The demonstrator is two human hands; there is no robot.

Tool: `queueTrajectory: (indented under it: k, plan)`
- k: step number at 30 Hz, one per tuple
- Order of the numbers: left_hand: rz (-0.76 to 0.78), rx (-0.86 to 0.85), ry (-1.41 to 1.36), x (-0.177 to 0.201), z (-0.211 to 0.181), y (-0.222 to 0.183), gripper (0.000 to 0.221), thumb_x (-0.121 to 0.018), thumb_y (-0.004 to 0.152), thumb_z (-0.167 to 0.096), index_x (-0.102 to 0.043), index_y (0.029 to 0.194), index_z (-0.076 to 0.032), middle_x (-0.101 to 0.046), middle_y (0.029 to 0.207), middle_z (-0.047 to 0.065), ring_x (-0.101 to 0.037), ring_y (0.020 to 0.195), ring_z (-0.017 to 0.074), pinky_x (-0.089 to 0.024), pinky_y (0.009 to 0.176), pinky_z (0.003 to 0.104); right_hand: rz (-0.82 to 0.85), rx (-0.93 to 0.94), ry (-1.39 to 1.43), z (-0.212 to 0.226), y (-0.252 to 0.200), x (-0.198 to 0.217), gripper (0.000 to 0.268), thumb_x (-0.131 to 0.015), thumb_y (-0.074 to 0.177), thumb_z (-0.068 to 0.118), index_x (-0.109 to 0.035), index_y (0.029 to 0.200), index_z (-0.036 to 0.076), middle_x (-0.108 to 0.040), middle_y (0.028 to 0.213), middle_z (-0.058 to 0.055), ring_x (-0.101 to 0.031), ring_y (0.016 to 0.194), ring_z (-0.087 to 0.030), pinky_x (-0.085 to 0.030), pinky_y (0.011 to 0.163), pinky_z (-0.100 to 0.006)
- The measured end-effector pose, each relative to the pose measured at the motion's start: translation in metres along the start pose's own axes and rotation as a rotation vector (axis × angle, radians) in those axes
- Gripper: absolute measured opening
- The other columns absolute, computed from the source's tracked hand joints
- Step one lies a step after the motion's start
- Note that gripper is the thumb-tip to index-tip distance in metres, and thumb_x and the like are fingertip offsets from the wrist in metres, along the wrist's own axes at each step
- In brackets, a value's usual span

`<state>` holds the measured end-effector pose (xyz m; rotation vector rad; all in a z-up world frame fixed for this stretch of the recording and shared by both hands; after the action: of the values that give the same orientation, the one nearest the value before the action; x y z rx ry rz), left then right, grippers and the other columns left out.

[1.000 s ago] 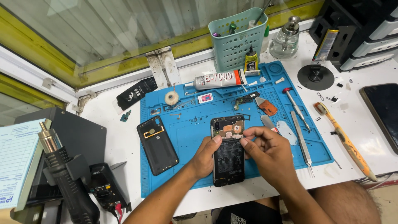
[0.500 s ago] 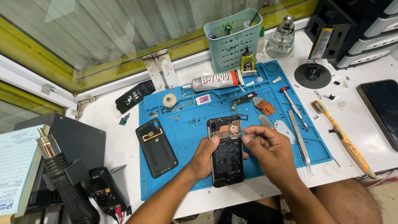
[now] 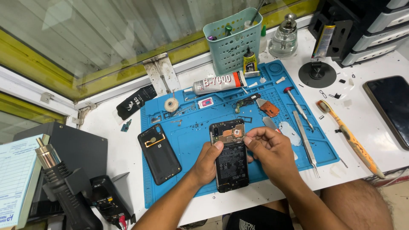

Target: Disassembling and inspecting the internal components of a mobile phone at a repair workstation.

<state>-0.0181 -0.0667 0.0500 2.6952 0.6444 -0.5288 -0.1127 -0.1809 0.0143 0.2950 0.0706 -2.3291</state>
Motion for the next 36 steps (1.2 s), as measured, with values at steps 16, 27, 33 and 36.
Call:
queueTrajectory:
  k: [16,27,33,36]
  plan:
    - [0.007,-0.015,0.033,-0.021,-0.025,0.0,0.038,-0.049,0.104,-0.021,-0.073,0.086,0.002,-0.065,0.067,0.01,-0.059,0.062,0.0125,-0.053,0.057,0.028,0.017,-0.029,0.081,-0.004,0.009,0.003,0.009,-0.071,0.086,-0.004,-0.069,0.091,-0.011,-0.061,0.06,-0.018,-0.054,0.043,-0.016,-0.047,0.042,-0.028]
    - [-0.055,0.028,-0.123,-0.031,-0.036,-0.005,0.033,-0.057,0.104,-0.025,-0.077,0.092,-0.001,-0.071,0.073,0.006,-0.066,0.069,0.0073,-0.054,0.066,0.02,0.058,-0.015,-0.049,0.014,0.004,-0.004,0.009,-0.071,0.086,-0.001,-0.072,0.092,-0.008,-0.066,0.058,-0.018,-0.055,0.04,-0.014,-0.047,0.042,-0.027]
    - [-0.026,0.035,-0.02,-0.012,-0.019,-0.003,0.036,-0.052,0.105,-0.017,-0.072,0.084,0.004,-0.067,0.068,0.012,-0.062,0.063,0.0119,-0.057,0.061,0.029,0.049,-0.006,-0.096,0.01,0.003,-0.002,0.009,-0.071,0.087,0.001,-0.073,0.093,-0.005,-0.066,0.059,-0.018,-0.055,0.041,-0.015,-0.048,0.042,-0.028]
    - [-0.038,0.044,0.002,-0.013,-0.022,-0.003,0.034,-0.055,0.104,-0.017,-0.071,0.082,0.004,-0.067,0.068,0.012,-0.063,0.063,0.0126,-0.057,0.061,0.03,0.066,-0.011,-0.091,0.009,0.002,-0.003,0.009,-0.068,0.088,0.001,-0.071,0.094,-0.006,-0.065,0.059,-0.018,-0.056,0.041,-0.016,-0.048,0.042,-0.028]
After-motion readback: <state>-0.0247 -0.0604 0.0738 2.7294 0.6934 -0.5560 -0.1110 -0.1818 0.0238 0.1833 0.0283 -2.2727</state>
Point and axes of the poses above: each hand's wrist, its own y-axis towards the middle knuckle, its own x-axis out of the back of the hand, z = x × y, the point moved 6 cm from there along y, towards the middle knuckle
